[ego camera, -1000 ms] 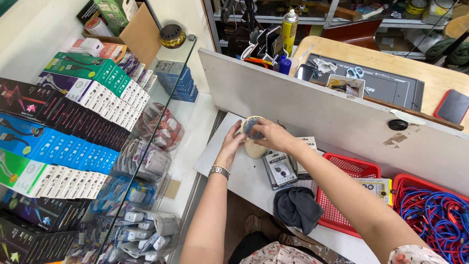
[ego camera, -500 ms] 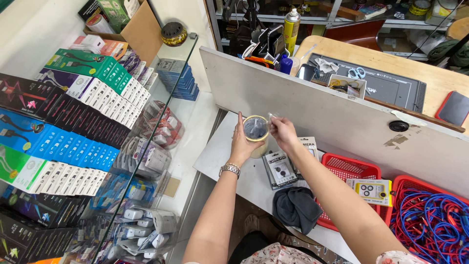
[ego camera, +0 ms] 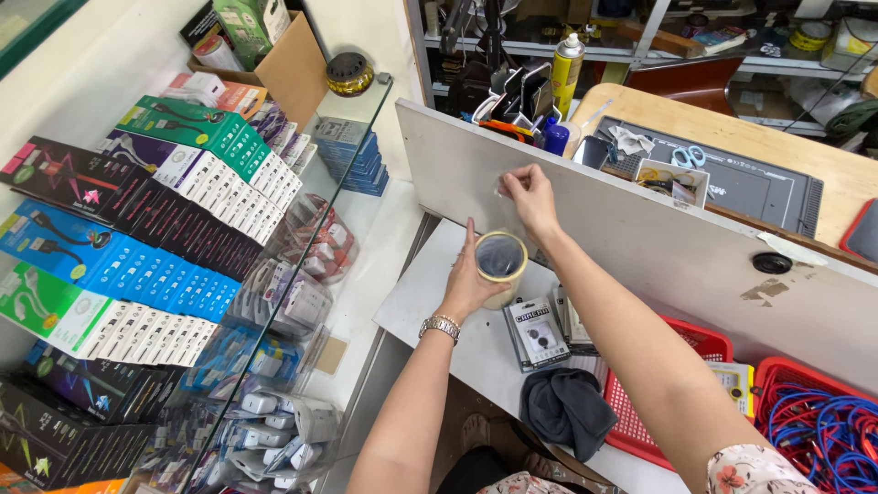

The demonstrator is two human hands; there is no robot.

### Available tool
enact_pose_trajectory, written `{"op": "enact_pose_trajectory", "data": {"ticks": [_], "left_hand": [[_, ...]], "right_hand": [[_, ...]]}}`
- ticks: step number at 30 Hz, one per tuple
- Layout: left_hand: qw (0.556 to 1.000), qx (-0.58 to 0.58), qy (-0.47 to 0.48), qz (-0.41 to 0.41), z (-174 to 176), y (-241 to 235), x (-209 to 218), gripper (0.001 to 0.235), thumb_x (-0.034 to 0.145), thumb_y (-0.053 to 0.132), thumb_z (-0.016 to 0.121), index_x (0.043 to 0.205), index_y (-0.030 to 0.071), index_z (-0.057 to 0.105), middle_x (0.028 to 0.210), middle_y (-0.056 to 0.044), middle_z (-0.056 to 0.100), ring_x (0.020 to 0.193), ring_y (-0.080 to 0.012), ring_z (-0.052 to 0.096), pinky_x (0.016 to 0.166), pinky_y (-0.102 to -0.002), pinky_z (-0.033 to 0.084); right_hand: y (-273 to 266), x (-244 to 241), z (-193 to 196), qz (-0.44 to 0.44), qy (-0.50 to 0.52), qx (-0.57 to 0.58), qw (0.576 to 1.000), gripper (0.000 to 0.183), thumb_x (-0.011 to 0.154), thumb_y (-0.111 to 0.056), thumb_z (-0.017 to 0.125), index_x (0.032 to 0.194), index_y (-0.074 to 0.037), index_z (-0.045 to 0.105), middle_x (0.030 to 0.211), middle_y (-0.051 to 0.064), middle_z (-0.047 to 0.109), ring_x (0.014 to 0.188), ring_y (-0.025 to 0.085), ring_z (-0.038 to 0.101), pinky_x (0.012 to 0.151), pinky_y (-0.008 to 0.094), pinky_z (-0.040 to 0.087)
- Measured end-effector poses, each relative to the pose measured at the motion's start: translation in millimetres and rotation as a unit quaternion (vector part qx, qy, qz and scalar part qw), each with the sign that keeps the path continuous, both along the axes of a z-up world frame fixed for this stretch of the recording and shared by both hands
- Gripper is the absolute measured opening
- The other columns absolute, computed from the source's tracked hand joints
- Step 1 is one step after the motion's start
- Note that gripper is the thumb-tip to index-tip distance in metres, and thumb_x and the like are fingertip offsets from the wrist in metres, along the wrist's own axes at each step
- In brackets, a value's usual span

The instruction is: The person wipes small product boxes with a dark cloth and stacks them on a counter. The person then moves the stacked boxes to a glass shelf and handles a roll of tape.

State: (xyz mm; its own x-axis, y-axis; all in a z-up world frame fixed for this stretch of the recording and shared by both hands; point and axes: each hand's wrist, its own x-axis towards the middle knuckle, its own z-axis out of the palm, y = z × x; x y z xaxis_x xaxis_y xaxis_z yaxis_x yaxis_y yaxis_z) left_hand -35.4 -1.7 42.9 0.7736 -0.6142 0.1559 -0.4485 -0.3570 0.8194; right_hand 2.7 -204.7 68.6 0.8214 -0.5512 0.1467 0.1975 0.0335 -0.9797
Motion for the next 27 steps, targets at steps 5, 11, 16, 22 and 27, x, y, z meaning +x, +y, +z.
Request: {"op": "enact_pose_trajectory", "data": {"ticks": [5, 11, 16, 22, 27], "left_hand": [[1.000, -0.009, 0.029, 0.005, 0, -2, 5, 0.154, 0.057, 0.020, 0.100, 0.162, 0.013, -0.012, 0.150, -0.019, 0.050, 0.135, -0.0362, 0.053, 0.113, -0.041, 0.044], [1.000, 0.004, 0.025, 0.014, 2, -8, -1, 0.156, 0.055, 0.018, 0.101, 0.160, 0.013, -0.014, 0.148, -0.020, 0.049, 0.134, -0.0359, 0.053, 0.112, -0.040, 0.044], [0.996, -0.064, 0.050, 0.032, -2, -4, -9, 0.156, 0.057, 0.020, 0.097, 0.161, 0.006, -0.018, 0.145, -0.013, 0.057, 0.131, -0.0301, 0.059, 0.114, -0.037, 0.046], [0.992, -0.118, 0.049, 0.003, -16, -4, -4, 0.154, 0.058, 0.022, 0.098, 0.159, 0.004, -0.017, 0.151, -0.014, 0.052, 0.136, -0.0298, 0.054, 0.115, -0.038, 0.042], [0.999, -0.008, 0.016, 0.031, -23, -4, 5, 0.135, 0.055, 0.032, 0.102, 0.159, 0.005, 0.020, 0.144, -0.016, 0.057, 0.134, -0.0323, 0.054, 0.113, -0.042, 0.043]], "right_hand": [[-8, 2, 39, 0.105, -0.013, 0.018, 0.994, 0.012, 0.104, -0.009, 0.057, 0.109, 0.001, 0.056, 0.115, 0.014, 0.068, 0.101, 0.017, 0.069, 0.098, 0.032, 0.059], [42, 7, 61, 0.168, -0.072, 0.119, 0.976, 0.011, 0.105, -0.012, 0.055, 0.109, -0.002, 0.053, 0.119, 0.012, 0.068, 0.109, 0.016, 0.068, 0.102, 0.033, 0.057], [38, -7, 77, 0.135, 0.082, -0.065, 0.985, 0.030, 0.106, -0.031, 0.055, 0.112, -0.002, 0.055, 0.102, 0.014, 0.063, 0.089, 0.027, 0.067, 0.084, 0.040, 0.059], [19, -53, 54, 0.132, 0.198, -0.533, 0.812, 0.062, 0.081, -0.053, 0.078, 0.115, -0.002, 0.067, 0.105, 0.025, 0.067, 0.093, 0.038, 0.070, 0.080, 0.044, 0.056], [42, -51, -1, 0.041, 0.197, -0.663, 0.721, 0.026, 0.077, -0.019, 0.068, 0.099, -0.005, 0.070, 0.104, 0.018, 0.071, 0.105, 0.037, 0.070, 0.077, 0.047, 0.060]]}}
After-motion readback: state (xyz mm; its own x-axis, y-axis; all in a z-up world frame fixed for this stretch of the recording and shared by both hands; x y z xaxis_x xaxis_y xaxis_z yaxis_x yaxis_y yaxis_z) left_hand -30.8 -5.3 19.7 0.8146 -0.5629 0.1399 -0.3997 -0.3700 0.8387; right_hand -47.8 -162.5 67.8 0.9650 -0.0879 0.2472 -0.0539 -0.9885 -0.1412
